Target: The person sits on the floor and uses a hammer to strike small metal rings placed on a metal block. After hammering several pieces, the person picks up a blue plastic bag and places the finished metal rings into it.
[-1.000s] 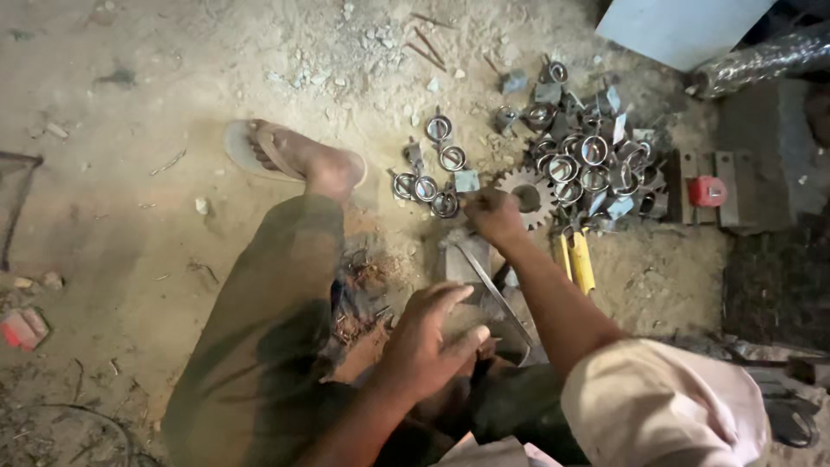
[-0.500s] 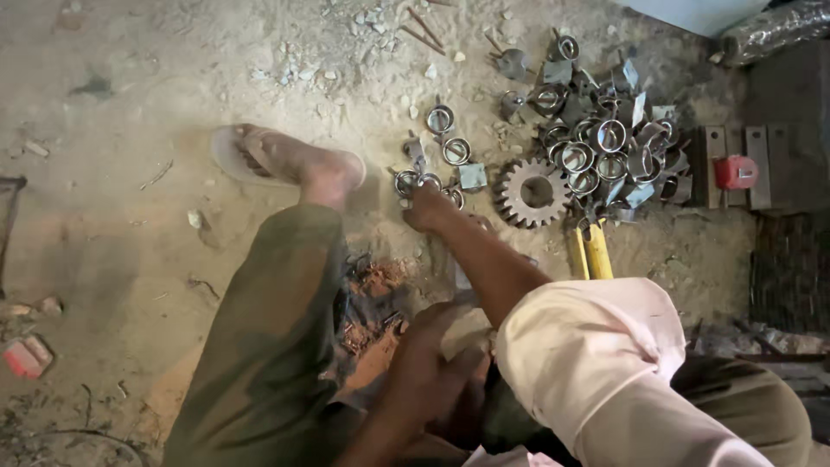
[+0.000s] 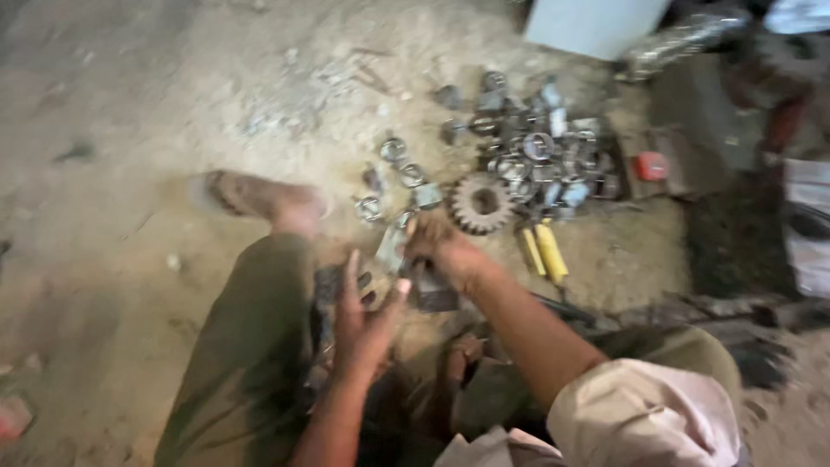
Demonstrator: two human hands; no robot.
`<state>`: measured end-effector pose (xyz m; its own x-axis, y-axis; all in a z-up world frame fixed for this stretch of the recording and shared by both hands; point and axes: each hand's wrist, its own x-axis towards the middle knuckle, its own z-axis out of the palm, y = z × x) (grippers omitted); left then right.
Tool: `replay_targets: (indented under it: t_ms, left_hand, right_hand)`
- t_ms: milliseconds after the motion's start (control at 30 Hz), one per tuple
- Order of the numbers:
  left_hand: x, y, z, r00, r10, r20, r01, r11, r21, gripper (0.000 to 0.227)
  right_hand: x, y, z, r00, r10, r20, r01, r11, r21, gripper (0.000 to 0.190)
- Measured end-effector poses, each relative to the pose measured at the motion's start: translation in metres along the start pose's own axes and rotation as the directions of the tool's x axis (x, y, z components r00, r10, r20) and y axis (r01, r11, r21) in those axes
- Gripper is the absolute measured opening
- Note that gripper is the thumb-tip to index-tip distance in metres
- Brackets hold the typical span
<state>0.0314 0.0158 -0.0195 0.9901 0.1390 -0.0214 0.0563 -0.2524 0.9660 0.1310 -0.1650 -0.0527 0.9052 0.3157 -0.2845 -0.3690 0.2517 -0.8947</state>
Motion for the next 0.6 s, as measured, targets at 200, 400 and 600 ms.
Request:
replay_targets:
  t_ms: [200, 400, 600]
  left_hand:
    - [-0.012, -0.002, 0.022, 0.792, -0.369, 0.487, 0.570, 0.733, -0.372, 0.061]
    - [-0.025, -0.054, 0.045, 0.673, -0.466, 0.574, 0.717, 0.602, -0.352, 0.038]
    - [-0.032, -0.063, 0.043, 0.738, -0.451, 0.502, 0.662, 0.625, -0.413, 0.046]
  right_hand:
    - [-0.098, 0.011, -0.009, 0.956, 0.158, 0.248, -0.202, 0.966, 0.164, 0.043]
    - [-0.123, 0.028, -0.033, 0.973, 0.168, 0.156, -0.141, 0.975, -0.169, 0.044]
    - [-0.118, 0.048, -0.063, 0.960, -0.211, -0.184, -0.003, 0.649, -0.761, 0.049]
